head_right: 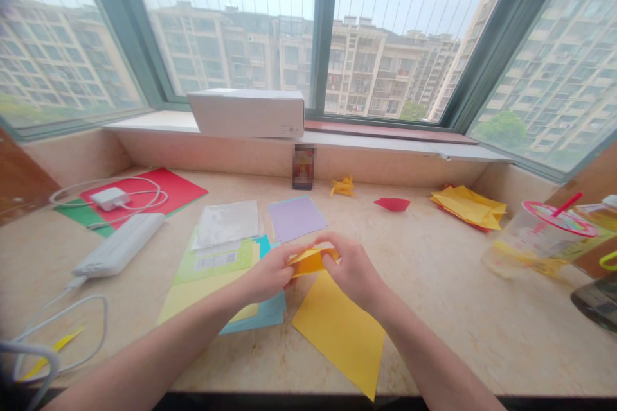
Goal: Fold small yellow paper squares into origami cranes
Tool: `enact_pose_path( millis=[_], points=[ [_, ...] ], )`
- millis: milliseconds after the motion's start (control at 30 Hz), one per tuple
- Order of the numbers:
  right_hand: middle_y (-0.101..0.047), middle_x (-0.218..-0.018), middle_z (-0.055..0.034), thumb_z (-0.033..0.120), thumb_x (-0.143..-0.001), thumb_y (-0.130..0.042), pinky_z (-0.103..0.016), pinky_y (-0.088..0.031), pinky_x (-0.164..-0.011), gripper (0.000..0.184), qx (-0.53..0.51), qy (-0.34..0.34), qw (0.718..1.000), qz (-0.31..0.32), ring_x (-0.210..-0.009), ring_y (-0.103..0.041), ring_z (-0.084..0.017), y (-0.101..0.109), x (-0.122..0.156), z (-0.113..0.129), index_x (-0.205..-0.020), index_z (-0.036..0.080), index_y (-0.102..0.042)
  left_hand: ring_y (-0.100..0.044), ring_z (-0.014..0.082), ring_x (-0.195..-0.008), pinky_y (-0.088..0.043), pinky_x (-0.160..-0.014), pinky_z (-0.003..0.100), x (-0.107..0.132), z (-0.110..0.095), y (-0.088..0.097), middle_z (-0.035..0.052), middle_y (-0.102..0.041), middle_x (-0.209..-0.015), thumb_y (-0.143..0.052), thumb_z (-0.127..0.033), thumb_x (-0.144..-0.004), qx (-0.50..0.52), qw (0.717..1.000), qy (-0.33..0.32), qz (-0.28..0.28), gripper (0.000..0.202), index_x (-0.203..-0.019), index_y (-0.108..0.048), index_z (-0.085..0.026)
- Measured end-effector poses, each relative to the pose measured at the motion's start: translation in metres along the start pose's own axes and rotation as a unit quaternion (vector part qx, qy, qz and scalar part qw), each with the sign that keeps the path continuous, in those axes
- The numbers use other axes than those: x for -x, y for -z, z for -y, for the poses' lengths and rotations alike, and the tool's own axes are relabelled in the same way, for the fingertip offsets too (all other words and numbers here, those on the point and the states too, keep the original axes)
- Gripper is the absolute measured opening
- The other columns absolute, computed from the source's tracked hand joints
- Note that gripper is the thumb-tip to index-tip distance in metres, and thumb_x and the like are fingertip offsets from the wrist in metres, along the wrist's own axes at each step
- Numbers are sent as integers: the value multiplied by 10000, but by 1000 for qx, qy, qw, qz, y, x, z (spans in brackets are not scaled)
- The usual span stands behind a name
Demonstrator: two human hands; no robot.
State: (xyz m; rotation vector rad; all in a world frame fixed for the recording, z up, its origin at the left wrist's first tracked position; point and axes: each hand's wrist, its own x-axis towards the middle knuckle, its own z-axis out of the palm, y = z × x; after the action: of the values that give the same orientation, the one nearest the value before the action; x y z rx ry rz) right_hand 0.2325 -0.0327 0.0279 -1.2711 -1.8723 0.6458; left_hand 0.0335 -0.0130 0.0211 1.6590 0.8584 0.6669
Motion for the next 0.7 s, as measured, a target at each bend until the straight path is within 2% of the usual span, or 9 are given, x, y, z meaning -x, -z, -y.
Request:
enact_pose_path(
  millis=[100, 167, 300, 400, 533, 700],
  points=[
    [-755, -1091, -49, 124, -840, -503, -351, -559, -824, 286, -103, -21, 992, 69, -990, -698, -223, 4, 0, 1, -936, 220, -754, -459, 86, -503, -365, -460, 185, 2, -7, 6, -21, -529, -659, -487, -62, -704, 10, 998, 20, 56, 401, -1030, -702, -150],
    [-747, -1123, -62, 147, -849, -502, -348, -581, -787, 284, -157, -51, 982, 95, -944, -710, -218, 7, -1, 3, -896, 211, -774, -436, 78, -508, -330, -458, 185, 4, -13, 9, -13, -542, -700, -516, -110, -745, 26, 995, 30, 95, 350, -1042, -699, -147],
    [-760, -1068, -74, 253, -908, -527, -319, -597, -721, 278, -192, -78, 969, 138, -837, -720, -195, 12, -2, 9, -986, 204, -789, -376, 73, -516, -287, -468, 201, 8, -20, 15, -15, -546, -741, -597, -298, -839, 36, 990, 43, 127, 282, -1067, -698, -167],
    [-771, -995, -70, 382, -965, -490, -310, -599, -721, 353, -211, -63, 960, 171, -797, -721, -183, 14, -3, 11, -1037, 200, -784, -347, 81, -528, -269, -481, 213, 9, -22, 16, -28, -510, -706, -598, -484, -876, 31, 990, 52, 127, 368, -1054, -703, -179],
    [-779, -927, -54, 374, -944, -536, -323, -591, -711, 310, -147, -69, 978, 129, -824, -722, -210, 12, -2, 7, -1043, 207, -777, -369, 86, -544, -273, -490, 212, 8, -17, 13, -26, -494, -715, -518, -619, -895, 61, 989, 71, 114, 485, -994, -683, -173],
    [-775, -978, -53, 298, -896, -594, -364, -563, -769, 217, -41, -73, 993, 83, -882, -715, -237, 5, -1, -3, -1014, 216, -757, -449, 102, -608, -343, -535, 212, 7, -4, 6, 9, -586, -813, -634, -539, -846, 69, 992, 81, 71, 429, -1108, -683, -203]
  ],
)
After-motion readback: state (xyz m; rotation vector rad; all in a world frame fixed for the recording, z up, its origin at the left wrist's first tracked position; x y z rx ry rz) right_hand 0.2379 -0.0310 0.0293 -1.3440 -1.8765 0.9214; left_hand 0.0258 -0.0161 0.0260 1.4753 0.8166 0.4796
